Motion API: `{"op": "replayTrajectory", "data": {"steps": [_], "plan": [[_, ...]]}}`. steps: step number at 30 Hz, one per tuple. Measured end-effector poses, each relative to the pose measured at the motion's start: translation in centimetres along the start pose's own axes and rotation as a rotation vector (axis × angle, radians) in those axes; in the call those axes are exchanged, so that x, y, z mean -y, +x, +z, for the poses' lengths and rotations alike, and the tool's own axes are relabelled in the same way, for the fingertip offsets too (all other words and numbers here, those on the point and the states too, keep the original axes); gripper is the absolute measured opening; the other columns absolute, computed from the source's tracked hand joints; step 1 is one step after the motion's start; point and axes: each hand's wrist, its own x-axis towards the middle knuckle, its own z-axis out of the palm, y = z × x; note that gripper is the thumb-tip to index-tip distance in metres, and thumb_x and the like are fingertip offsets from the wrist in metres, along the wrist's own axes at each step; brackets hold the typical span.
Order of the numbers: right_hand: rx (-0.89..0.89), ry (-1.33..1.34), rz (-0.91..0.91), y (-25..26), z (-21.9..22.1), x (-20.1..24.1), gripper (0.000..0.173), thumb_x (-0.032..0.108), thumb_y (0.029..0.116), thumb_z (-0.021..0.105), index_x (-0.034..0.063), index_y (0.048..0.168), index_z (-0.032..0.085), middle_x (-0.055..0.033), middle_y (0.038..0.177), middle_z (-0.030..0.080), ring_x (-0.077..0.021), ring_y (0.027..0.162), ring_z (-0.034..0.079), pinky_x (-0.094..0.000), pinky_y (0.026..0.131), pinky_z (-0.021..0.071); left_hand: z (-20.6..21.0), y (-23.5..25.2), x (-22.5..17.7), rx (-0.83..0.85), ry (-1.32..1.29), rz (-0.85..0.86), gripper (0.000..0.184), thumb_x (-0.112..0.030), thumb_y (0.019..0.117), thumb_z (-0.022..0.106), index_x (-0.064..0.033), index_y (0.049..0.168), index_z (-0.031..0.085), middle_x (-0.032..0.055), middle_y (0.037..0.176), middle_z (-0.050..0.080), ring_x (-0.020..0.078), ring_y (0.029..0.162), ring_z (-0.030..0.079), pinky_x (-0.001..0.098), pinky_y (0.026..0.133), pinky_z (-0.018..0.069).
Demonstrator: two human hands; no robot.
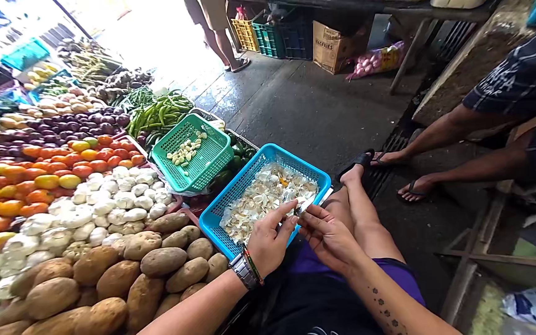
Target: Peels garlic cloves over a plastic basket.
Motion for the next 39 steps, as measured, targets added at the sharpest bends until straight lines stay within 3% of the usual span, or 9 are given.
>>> {"op": "replayTrajectory", "data": {"steps": [12,14,17,22,25,29,33,37,39], "plan": [[-0.031,-0.112,-0.177,-0.4,0.3,-0.4,0.013,-0.013,0.0896,0.067,-0.0063,0.101,0.068,-0.0143,0.088,0.073,-0.0185,0.074,0.072,-0.0329,0.073,0.0636,0.9,-0.3,0.6,-0.094,0.088,0.130,0.034,-0.023,0.1072,0.052,-0.0089,0.134,0.068,0.0068,0.110,0.073,0.0083,0.093,0.069,0.0261,0.086,0.0573],[-0.044,-0.116,-0.193,-0.3,0.5,-0.9,0.015,-0.012,0.0906,0.067,-0.0075,0.105,0.068,-0.0146,0.090,0.073,-0.0183,0.073,0.072,-0.0328,0.073,0.0635,1.0,-0.4,0.5,-0.093,-0.020,0.058,0.034,-0.021,0.1075,0.051,-0.0070,0.134,0.067,0.0037,0.106,0.072,0.0045,0.082,0.065,0.0223,0.076,0.0553],[-0.049,-0.035,-0.170,0.1,0.4,-1.3,0.017,-0.010,0.0941,0.063,-0.0077,0.110,0.066,-0.0151,0.091,0.073,-0.0185,0.074,0.072,-0.0327,0.074,0.0634,1.4,-0.1,-0.7,-0.087,-0.450,-0.245,0.033,-0.018,0.1085,0.048,-0.0053,0.135,0.063,0.0004,0.079,0.058,0.0063,0.052,0.044,0.0216,0.046,0.0390],[-0.005,0.030,-0.095,0.9,0.2,-1.2,0.024,-0.010,0.0974,0.057,-0.0054,0.120,0.061,-0.0153,0.096,0.072,-0.0202,0.079,0.072,-0.0345,0.078,0.0633,1.0,0.3,-1.6,-0.106,-0.684,-0.471,0.034,-0.019,0.1101,0.046,-0.0071,0.138,0.060,0.0015,0.075,0.055,0.0064,0.045,0.038,0.0203,0.038,0.0324],[0.041,0.006,-0.036,1.5,0.0,-0.8,0.031,-0.006,0.1003,0.055,-0.0012,0.131,0.055,-0.0144,0.100,0.069,-0.0200,0.083,0.071,-0.0352,0.083,0.0616,0.9,0.2,-0.6,-0.077,-0.587,-0.333,0.033,-0.017,0.1085,0.049,-0.0053,0.137,0.062,-0.0002,0.076,0.056,0.0063,0.050,0.041,0.0206,0.042,0.0351],[0.045,-0.009,-0.069,1.9,0.4,-0.2,0.008,0.000,0.1022,0.056,-0.0002,0.109,0.058,-0.0096,0.087,0.068,-0.0147,0.074,0.068,-0.0302,0.077,0.0607,1.1,-0.2,-0.6,-0.038,-0.561,-0.189,0.032,-0.016,0.1080,0.049,-0.0051,0.135,0.063,-0.0024,0.075,0.055,0.0050,0.052,0.042,0.0203,0.045,0.0366],[-0.022,0.192,-0.057,2.5,0.1,1.4,0.014,0.012,0.1097,0.045,0.0024,0.111,0.055,-0.0093,0.086,0.067,-0.0168,0.075,0.070,-0.0308,0.077,0.0630,0.5,-0.4,-1.7,-0.142,-0.671,-0.097,0.033,-0.014,0.1088,0.044,-0.0037,0.136,0.059,-0.0025,0.075,0.055,0.0043,0.051,0.043,0.0190,0.043,0.0372],[0.035,0.237,-0.023,2.2,-1.0,2.4,0.021,0.014,0.1106,0.042,0.0041,0.123,0.057,-0.0131,0.103,0.070,-0.0210,0.087,0.073,-0.0336,0.080,0.0631,-0.3,0.7,-1.7,-0.234,-0.704,-0.387,0.038,-0.020,0.1127,0.034,-0.0078,0.145,0.051,0.0013,0.076,0.056,0.0062,0.044,0.039,0.0199,0.038,0.0357],[0.060,0.228,-0.013,1.9,-1.0,2.4,0.022,0.010,0.1097,0.044,0.0036,0.126,0.057,-0.0152,0.108,0.071,-0.0222,0.088,0.074,-0.0336,0.080,0.0629,-0.5,1.1,-0.6,-0.213,-0.686,-0.599,0.037,-0.025,0.1137,0.033,-0.0075,0.139,0.054,0.0026,0.077,0.059,0.0053,0.041,0.036,0.0197,0.036,0.0331]]}}
